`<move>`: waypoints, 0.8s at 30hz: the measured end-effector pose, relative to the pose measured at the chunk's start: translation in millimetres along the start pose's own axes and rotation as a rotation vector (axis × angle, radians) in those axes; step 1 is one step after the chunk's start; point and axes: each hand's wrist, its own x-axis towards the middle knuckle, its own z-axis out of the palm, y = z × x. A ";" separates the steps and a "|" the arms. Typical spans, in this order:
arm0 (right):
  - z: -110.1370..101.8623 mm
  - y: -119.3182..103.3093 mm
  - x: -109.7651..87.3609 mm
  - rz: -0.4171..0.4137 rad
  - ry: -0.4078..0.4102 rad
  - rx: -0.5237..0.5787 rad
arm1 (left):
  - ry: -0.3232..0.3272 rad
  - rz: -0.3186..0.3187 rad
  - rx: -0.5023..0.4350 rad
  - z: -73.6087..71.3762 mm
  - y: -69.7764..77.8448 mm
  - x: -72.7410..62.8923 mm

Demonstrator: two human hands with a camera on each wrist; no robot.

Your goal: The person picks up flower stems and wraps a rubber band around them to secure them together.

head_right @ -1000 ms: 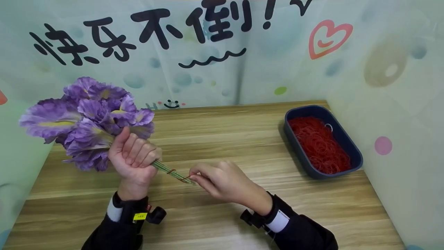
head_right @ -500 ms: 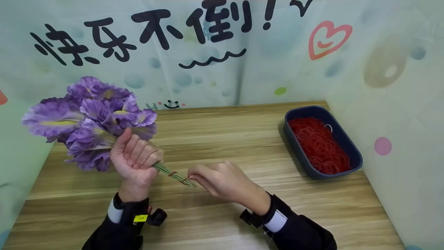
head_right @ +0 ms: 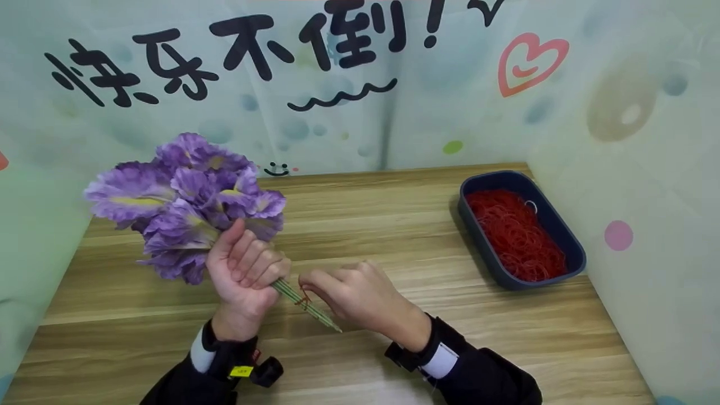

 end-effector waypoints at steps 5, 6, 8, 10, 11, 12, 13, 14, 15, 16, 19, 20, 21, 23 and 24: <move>-0.2 -1.3 0.7 0.002 0.004 0.021 | 0.021 0.018 -0.024 -1.0 0.5 -0.6; -0.4 -1.4 1.0 0.004 0.006 0.032 | 0.018 0.024 -0.035 -1.0 1.6 -0.2; -0.8 -1.5 1.7 0.004 0.012 0.050 | 0.010 0.033 -0.046 -0.8 3.5 0.8; -1.6 -1.5 2.4 0.007 0.021 0.070 | 0.007 0.035 -0.042 -0.4 4.7 1.5; -2.2 -1.6 2.9 0.014 0.028 0.081 | 0.006 0.034 -0.036 -0.2 4.9 1.8; -2.9 -1.9 3.4 0.029 0.038 0.094 | 0.008 0.036 -0.027 0.0 5.1 2.0; -3.8 -2.7 3.7 0.050 0.047 0.120 | 0.012 0.038 -0.018 0.1 5.2 2.1; -5.0 -3.9 3.9 0.077 0.057 0.157 | 0.018 0.041 -0.010 0.2 5.2 2.1; -6.5 -5.6 4.1 0.112 0.066 0.207 | 0.025 0.045 -0.002 0.1 5.2 2.2; -8.1 -8.0 4.4 0.155 0.068 0.266 | 0.032 0.052 0.006 -0.7 5.5 2.2; -13.6 -16.5 4.8 0.294 0.054 0.446 | 0.061 0.080 0.022 -2.2 6.7 2.1; -15.2 -19.3 5.0 0.339 0.041 0.502 | 0.070 0.090 0.029 -2.8 7.2 1.9; -16.6 -21.9 5.5 0.380 0.022 0.552 | 0.079 0.098 0.036 -3.3 7.6 1.8; -18.2 -25.6 6.2 0.442 -0.012 0.633 | 0.092 0.109 0.046 -3.8 8.3 1.7; -18.5 -26.7 6.5 0.460 -0.027 0.665 | 0.096 0.112 0.049 -4.3 8.6 1.6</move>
